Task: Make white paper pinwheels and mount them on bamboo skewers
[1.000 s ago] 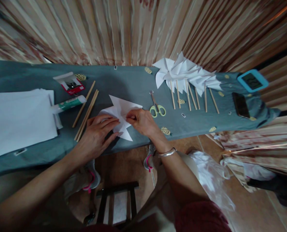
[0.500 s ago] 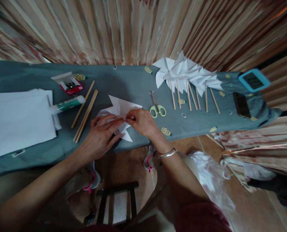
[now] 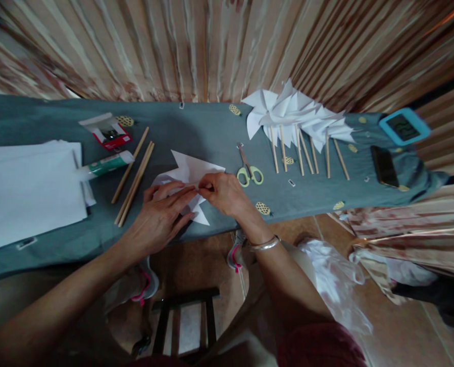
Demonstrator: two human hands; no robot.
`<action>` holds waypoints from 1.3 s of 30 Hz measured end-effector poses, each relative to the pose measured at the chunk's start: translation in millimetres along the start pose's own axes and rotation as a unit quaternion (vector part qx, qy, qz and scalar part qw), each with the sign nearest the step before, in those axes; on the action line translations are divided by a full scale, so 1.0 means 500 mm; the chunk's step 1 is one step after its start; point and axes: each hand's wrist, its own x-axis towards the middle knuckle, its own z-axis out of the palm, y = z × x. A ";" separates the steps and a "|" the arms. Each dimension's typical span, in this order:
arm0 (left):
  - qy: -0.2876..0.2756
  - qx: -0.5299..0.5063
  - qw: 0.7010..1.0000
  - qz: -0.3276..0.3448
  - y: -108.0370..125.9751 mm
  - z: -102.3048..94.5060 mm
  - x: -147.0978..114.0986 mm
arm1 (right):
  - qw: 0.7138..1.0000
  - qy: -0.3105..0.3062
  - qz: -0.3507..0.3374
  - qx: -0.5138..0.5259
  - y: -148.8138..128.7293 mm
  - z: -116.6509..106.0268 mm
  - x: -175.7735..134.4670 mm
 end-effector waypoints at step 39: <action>0.109 -0.050 0.990 -0.080 -0.033 -0.041 0.027 | 0.971 0.071 -0.172 -0.154 -0.007 0.038 -0.039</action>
